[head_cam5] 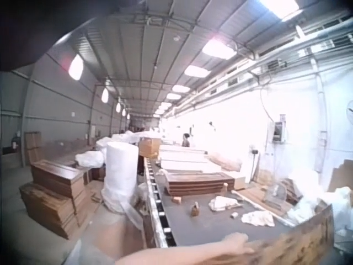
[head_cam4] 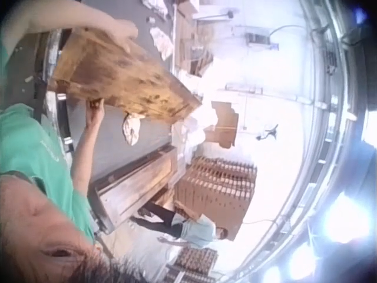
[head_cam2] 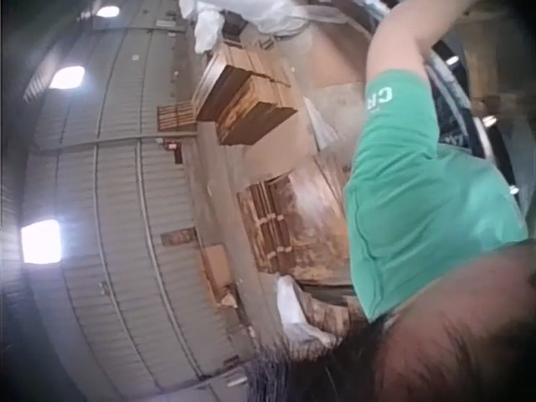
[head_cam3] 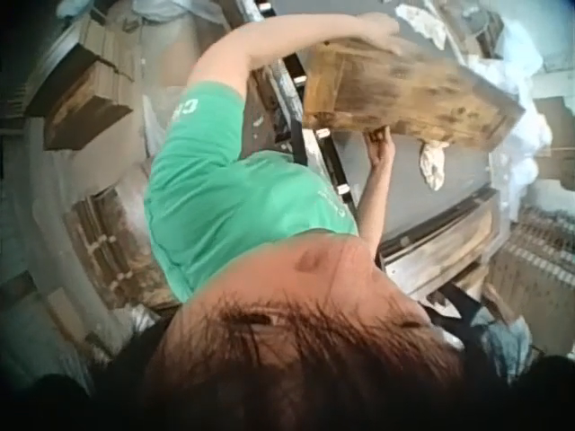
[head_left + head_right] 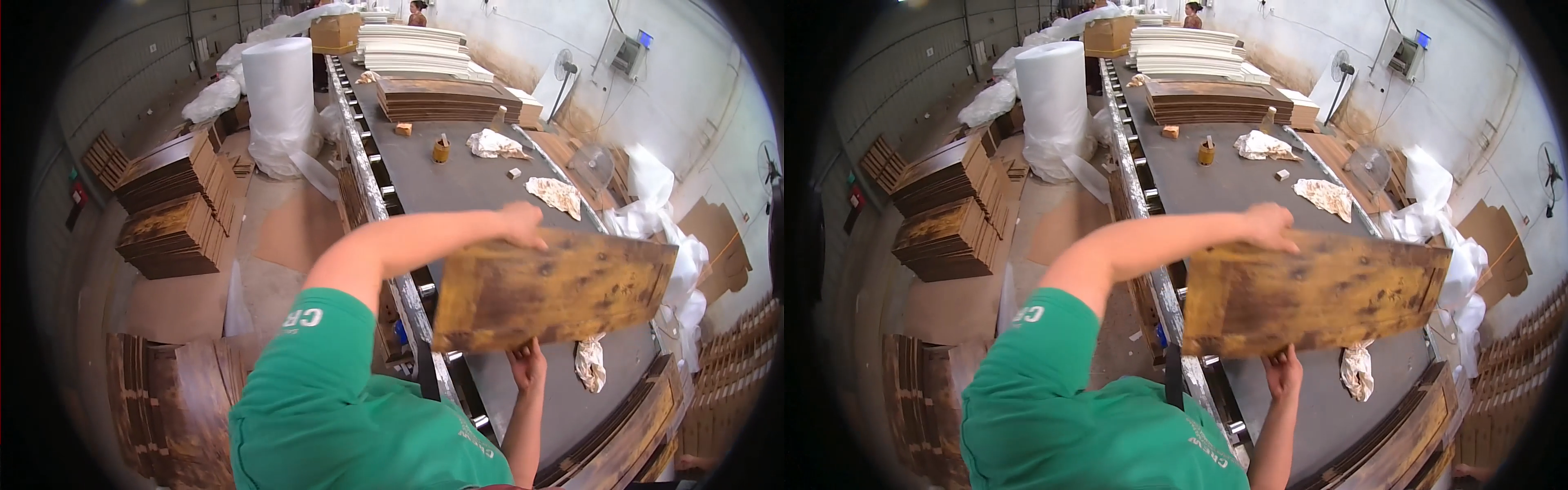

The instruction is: The person sands the edges and surfaces of a wooden board with a sanding block, then rubs the board with a sponge and wipes it with a cloth.

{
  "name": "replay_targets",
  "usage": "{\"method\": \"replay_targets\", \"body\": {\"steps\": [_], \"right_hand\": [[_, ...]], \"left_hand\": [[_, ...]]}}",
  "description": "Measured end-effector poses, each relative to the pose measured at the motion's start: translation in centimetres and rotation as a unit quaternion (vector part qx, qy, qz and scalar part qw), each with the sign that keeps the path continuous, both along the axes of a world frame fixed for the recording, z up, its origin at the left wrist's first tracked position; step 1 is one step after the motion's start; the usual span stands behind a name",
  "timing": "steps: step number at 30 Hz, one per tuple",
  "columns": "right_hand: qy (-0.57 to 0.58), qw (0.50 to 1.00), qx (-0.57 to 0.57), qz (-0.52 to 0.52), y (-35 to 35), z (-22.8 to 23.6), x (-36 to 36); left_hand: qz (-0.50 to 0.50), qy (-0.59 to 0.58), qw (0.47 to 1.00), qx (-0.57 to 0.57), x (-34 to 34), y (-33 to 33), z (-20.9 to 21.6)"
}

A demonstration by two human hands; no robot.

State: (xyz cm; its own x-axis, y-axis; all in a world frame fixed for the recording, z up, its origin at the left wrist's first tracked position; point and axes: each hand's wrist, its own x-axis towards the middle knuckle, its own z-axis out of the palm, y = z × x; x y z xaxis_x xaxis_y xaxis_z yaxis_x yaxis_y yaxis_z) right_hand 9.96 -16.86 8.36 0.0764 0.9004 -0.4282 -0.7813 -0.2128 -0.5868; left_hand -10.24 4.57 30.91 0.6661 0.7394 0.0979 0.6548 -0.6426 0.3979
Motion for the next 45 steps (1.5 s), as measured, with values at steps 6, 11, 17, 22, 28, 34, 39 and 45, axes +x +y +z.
{"method": "replay_targets", "body": {"steps": [6,11,17,22,28,34,39,45], "right_hand": [[0.057,0.991,0.026,0.121,10.4,2.4,-10.9],[0.153,0.978,0.005,0.142,13.9,-1.1,-16.9],[0.209,0.969,-0.039,0.127,12.3,-2.8,-18.3],[0.209,0.967,-0.067,0.131,13.0,-3.0,-18.2],[-0.145,0.964,-0.044,0.22,12.2,0.0,-13.6],[-0.818,0.564,-0.063,-0.095,10.5,-3.9,-3.6],[-0.828,0.556,-0.066,0.042,9.4,-5.2,-2.0],[-0.802,0.587,-0.094,0.059,1.0,-2.0,-1.2]], "left_hand": [[0.022,0.025,0.987,0.157,-9.7,0.8,6.9],[0.063,0.056,0.984,0.157,-15.5,0.7,6.1],[0.033,0.054,0.987,0.146,-16.8,0.2,2.9],[0.005,0.058,0.985,0.162,-15.2,-0.1,2.7],[-0.029,0.035,0.979,0.197,-13.6,3.6,3.1],[-0.041,0.063,0.978,0.193,-13.5,5.2,3.7],[-0.067,0.029,0.973,0.22,-13.9,4.2,1.0],[-0.008,0.056,0.989,0.133,-15.3,-1.0,-1.3]]}}
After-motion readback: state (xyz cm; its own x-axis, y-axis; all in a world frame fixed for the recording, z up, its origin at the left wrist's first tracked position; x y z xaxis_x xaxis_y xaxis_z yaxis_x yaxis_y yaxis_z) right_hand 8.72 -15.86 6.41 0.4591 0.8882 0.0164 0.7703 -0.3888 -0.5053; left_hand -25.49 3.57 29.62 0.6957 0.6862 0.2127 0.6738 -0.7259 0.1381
